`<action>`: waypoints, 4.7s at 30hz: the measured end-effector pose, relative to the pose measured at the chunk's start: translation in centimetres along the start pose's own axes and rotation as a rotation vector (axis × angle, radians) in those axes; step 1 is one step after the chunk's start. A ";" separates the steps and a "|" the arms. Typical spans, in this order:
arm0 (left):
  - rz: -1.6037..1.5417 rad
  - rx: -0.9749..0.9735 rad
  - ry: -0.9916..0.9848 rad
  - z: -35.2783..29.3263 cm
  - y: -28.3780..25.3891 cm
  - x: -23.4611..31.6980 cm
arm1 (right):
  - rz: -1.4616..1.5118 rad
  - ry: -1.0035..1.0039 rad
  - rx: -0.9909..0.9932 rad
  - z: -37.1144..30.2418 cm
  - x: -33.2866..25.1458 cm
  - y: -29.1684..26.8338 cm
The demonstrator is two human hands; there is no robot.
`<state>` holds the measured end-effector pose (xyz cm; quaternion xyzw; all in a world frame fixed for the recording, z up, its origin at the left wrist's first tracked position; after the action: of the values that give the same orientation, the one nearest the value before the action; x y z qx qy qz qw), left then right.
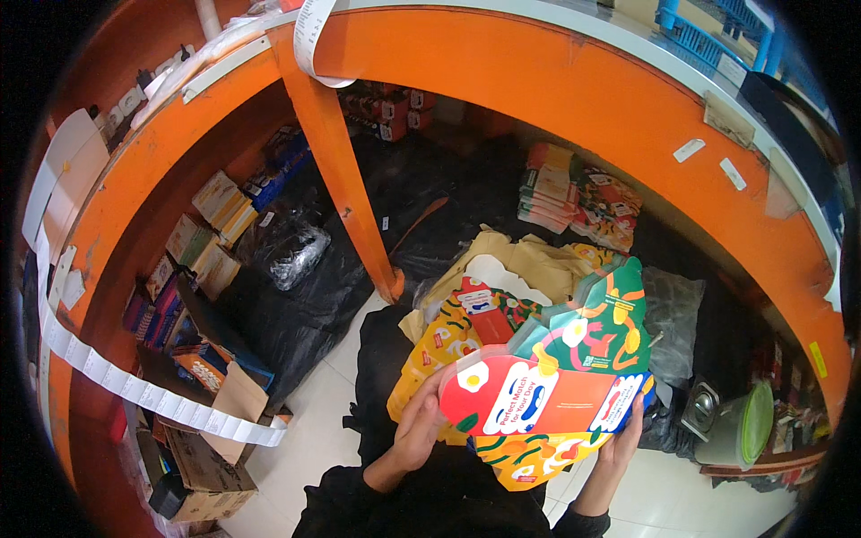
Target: The person assembles a food order by placing a bun and scrambled eggs into a bento box, then retrieves fried chicken from a heated display, cuts it with a knife, and adds it to the box. The person closes the box, retrieves a paper bag, and places the box inside. The person then handles a printed receipt and places it on the display case.
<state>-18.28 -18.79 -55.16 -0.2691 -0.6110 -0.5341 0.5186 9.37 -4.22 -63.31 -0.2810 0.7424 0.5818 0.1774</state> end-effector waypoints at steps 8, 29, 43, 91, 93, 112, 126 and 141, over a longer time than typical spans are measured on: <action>0.167 0.005 -0.070 -0.3 -1.2 -0.6 | -0.113 -0.083 -0.068 0.1 -2.1 1.7; 0.085 0.349 -0.241 -4.4 -5.6 -8.2 | -1.041 0.014 -0.823 -2.4 -0.5 17.7; -0.028 0.272 -0.318 -4.7 -4.9 -10.6 | -1.321 -0.095 -0.822 -3.5 -1.6 15.6; 0.662 0.131 0.504 4.8 1.0 -3.5 | -0.742 -0.377 0.555 13.4 3.3 -24.9; 0.683 0.139 0.508 4.7 0.9 -3.4 | -0.517 -0.351 0.463 11.5 4.3 -24.7; 0.575 0.112 0.478 4.9 1.1 -3.6 | -1.297 -0.190 0.445 6.7 2.3 -23.6; 0.570 0.047 0.437 5.6 2.2 -2.8 | -1.237 -0.686 -0.612 -7.3 1.7 17.3; 0.532 0.108 0.528 5.7 2.4 -2.4 | -1.364 -0.858 -0.382 -6.4 3.2 17.7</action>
<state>-17.37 -12.25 -55.81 -0.2437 -0.3923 -0.3991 0.7921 -3.70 -8.09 -50.03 -0.4486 0.1649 0.5191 0.7086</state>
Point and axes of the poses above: each hand's wrist, its own z-axis towards the middle knuckle, its own y-axis out of the palm, x = y × z, the point moved 8 cm from there along z, towards the middle knuckle, and after that the axes turned 5 degrees about z, right-handed, at the moved point
